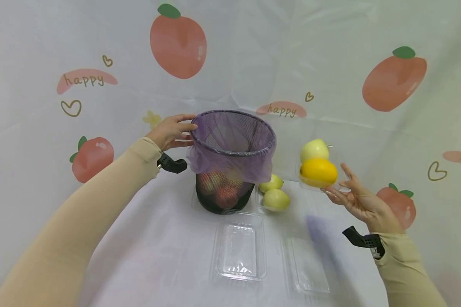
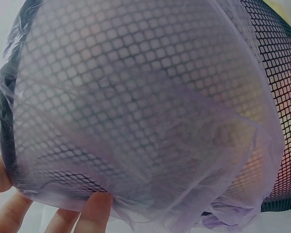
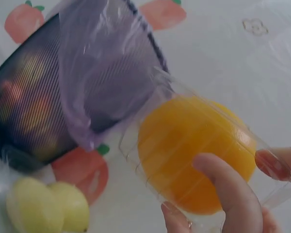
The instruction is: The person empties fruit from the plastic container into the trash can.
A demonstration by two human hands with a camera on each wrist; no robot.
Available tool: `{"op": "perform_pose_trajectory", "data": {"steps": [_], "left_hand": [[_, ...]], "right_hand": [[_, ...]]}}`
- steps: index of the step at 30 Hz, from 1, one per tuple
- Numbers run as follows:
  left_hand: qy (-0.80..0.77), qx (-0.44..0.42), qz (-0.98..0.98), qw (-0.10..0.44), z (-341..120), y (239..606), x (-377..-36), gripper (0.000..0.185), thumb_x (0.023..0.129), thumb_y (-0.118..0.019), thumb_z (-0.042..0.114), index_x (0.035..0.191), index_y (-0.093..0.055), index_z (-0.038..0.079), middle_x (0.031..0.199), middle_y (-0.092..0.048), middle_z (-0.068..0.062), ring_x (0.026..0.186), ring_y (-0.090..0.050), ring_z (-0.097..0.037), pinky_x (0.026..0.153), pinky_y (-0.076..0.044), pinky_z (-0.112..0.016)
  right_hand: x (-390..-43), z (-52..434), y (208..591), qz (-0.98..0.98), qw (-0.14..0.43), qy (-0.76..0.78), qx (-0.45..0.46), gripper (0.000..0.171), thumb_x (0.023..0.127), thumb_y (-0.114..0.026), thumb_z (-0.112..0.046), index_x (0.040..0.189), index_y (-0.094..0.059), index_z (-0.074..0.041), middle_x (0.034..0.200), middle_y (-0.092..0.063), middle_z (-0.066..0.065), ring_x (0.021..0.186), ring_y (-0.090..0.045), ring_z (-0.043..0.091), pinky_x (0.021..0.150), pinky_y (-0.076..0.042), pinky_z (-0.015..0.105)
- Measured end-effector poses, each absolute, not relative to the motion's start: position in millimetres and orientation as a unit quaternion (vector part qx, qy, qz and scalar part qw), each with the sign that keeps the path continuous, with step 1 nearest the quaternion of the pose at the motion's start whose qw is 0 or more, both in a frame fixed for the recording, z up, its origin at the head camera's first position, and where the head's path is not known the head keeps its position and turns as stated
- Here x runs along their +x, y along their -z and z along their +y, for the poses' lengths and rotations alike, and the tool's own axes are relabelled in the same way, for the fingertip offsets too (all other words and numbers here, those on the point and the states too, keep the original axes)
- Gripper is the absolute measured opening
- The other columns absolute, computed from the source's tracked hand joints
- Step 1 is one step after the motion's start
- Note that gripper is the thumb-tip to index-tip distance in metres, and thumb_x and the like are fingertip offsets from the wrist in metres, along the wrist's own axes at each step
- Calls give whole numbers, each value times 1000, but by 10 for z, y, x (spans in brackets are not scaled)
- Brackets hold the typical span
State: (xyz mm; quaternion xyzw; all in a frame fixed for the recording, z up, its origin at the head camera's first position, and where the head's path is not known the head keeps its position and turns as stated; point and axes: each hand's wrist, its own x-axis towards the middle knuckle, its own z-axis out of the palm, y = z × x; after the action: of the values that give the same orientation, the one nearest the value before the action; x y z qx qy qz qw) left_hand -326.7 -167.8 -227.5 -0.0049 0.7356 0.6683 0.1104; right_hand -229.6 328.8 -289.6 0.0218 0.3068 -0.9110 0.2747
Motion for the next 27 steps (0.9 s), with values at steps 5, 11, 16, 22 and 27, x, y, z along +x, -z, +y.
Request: {"op": "perform_pose_trajectory", "data": {"steps": [5, 11, 16, 22, 27], "left_hand": [[-671, -4, 733, 111, -1676, 2278, -3266, 56, 101, -52, 17, 153, -32, 22, 143, -37, -10, 128, -46, -30, 106, -47, -40], [-672, -1, 731, 114, -1689, 2277, -3264, 57, 101, -53, 16, 153, -30, 21, 148, -34, -11, 127, -44, -30, 107, -45, -41], [-671, -3, 733, 112, -1685, 2270, -3253, 57, 101, -53, 17, 153, -31, 21, 140, -39, -7, 122, -47, -28, 106, -46, -40], [-670, -1, 733, 112, -1683, 2269, -3249, 57, 101, -52, 17, 153, -30, 21, 141, -38, -8, 124, -46, -29, 107, -46, -40], [-672, 1, 732, 113, -1684, 2271, -3249, 56, 101, -52, 17, 153, -31, 21, 141, -38, -8, 127, -45, -30, 107, -45, -41]], "right_hand": [[-2296, 3132, 2684, 338, 259, 905, 2, 59, 102, -32, 3, 130, -56, -44, 139, 3, 10, 111, -59, 43, 95, -51, 29], [-2313, 2931, 2411, 355, 247, 902, 16, 69, 101, -35, 4, 136, -46, -55, 148, 9, 2, 108, -59, 40, 89, -55, 27], [-2336, 2756, 2204, 358, 237, 903, 32, 67, 100, -37, 5, 132, -52, -52, 148, 2, 3, 107, -58, 40, 85, -57, 25], [-2388, 2538, 1979, 429, 211, 878, 33, 71, 98, -45, 6, 135, -47, -54, 150, 3, 6, 101, -59, 34, 77, -58, 19], [-2435, 2420, 1835, 470, 206, 858, 29, 80, 96, -48, 8, 140, -36, -57, 144, -6, 10, 95, -63, 32, 71, -58, 17]]}}
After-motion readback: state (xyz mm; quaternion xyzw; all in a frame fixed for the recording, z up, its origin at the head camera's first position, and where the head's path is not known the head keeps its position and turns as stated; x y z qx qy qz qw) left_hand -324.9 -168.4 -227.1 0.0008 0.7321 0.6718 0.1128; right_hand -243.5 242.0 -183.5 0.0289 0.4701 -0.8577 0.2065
